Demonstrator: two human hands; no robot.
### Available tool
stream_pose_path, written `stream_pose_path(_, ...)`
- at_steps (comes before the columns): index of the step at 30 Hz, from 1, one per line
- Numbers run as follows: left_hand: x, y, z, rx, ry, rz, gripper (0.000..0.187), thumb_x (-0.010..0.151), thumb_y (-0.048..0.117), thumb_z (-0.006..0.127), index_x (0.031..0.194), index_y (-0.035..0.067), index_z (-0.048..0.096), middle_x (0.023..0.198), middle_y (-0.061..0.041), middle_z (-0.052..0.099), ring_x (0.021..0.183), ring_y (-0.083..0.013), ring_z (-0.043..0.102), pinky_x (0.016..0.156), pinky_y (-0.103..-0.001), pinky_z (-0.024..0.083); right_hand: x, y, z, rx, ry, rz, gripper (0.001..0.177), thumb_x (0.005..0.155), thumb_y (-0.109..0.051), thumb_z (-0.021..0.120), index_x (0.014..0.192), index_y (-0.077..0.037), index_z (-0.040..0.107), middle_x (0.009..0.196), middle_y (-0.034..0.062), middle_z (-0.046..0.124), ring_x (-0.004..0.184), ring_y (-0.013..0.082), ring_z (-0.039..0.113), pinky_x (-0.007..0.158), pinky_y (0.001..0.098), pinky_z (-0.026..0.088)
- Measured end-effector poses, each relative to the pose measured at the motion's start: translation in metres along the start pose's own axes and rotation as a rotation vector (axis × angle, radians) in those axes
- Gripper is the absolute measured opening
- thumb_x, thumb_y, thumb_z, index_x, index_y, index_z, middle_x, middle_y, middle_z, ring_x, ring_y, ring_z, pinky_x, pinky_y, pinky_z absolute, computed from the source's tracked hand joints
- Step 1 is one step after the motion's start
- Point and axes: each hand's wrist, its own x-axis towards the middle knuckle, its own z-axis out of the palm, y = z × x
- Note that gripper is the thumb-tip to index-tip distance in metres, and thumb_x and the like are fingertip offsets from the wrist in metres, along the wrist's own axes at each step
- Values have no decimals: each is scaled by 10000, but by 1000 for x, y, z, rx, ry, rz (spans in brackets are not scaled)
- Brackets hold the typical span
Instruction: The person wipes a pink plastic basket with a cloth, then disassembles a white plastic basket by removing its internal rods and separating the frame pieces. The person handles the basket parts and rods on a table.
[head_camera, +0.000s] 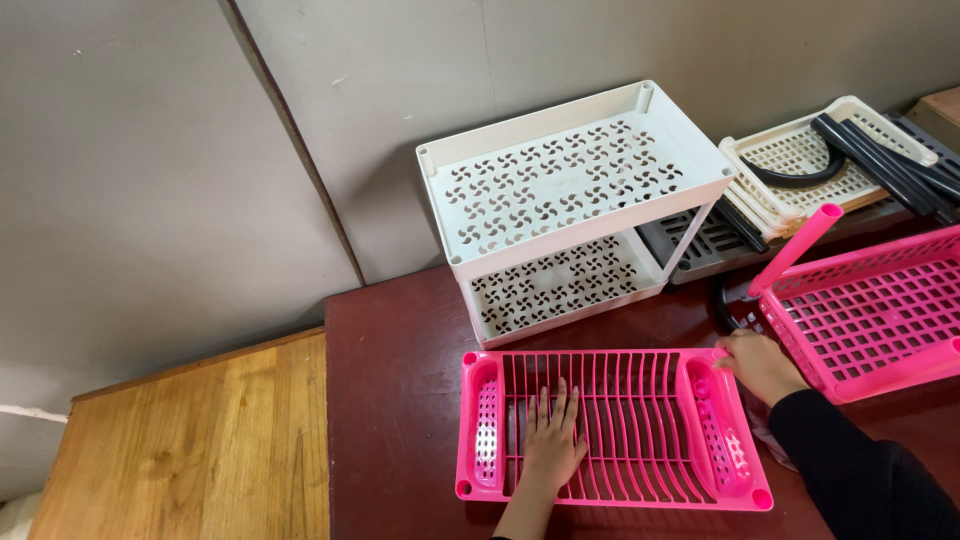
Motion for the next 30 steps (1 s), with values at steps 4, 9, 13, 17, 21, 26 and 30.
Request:
stream_pose_path(4, -1, -1, 2, 1, 47, 11, 884, 995, 454, 563, 1666, 152, 72, 1735, -117, -30, 1574, -378, 54, 1255, -538, 60, -4, -7, -2, 49, -11, 75, 344, 793, -304, 758, 1027, -52, 771, 1005, 161, 724, 968, 367, 696, 877, 452, 557)
stream_pose_path(9, 0, -1, 4, 4, 81, 27, 889, 984, 447, 589, 1654, 143, 90, 1721, -132, -20, 1553, -397, 67, 1236, -551, 63, -7, -13, -4, -6, 32, 56, 373, 827, -354, 742, 1031, -42, 762, 1003, 173, 723, 979, 384, 691, 878, 469, 555)
stream_pose_path(13, -2, -2, 5, 7, 123, 39, 895, 975, 442, 609, 1657, 135, 115, 1725, -139, 4, 1555, -401, 100, 1244, -544, 82, -10, -17, -4, 85, 12, 177, 386, 837, -349, 735, 1023, -11, 708, 1044, 207, 724, 996, 404, 693, 868, 482, 553)
stream_pose_path(17, -1, -3, 6, -23, 118, 40, 898, 970, 439, 622, 1655, 141, 122, 1724, -133, 9, 1553, -401, 111, 1237, -536, 94, -14, -20, -3, 99, -40, 189, 390, 903, -355, 676, 1069, -12, 590, 1053, 227, 726, 1021, 419, 687, 863, 500, 545)
stream_pose_path(21, 0, -2, 9, -2, 159, 41, 903, 959, 424, 643, 1652, 137, 140, 1720, -139, 23, 1546, -400, 126, 1239, -539, 102, -20, -19, -1, 115, -136, 225, 367, 1025, -381, 533, 1086, -21, 494, 1013, 272, 733, 1016, 444, 698, 863, 527, 541)
stream_pose_path(26, -2, -4, 14, -11, 233, 57, 909, 942, 427, 662, 1652, 146, 168, 1722, -128, 68, 1544, -396, 156, 1240, -541, 112, -22, -26, 14, -40, -109, 349, 415, 1018, -457, 462, 1147, -63, 445, 931, 285, 737, 899, 482, 713, 814, 582, 553)
stream_pose_path(30, 0, -3, 16, 9, 269, 54, 909, 929, 423, 673, 1648, 147, 191, 1720, -134, 89, 1539, -397, 176, 1235, -535, 130, -20, -27, 20, -100, -72, 360, 407, 1011, -450, 461, 1130, -61, 443, 843, 252, 750, 823, 478, 723, 773, 590, 569)
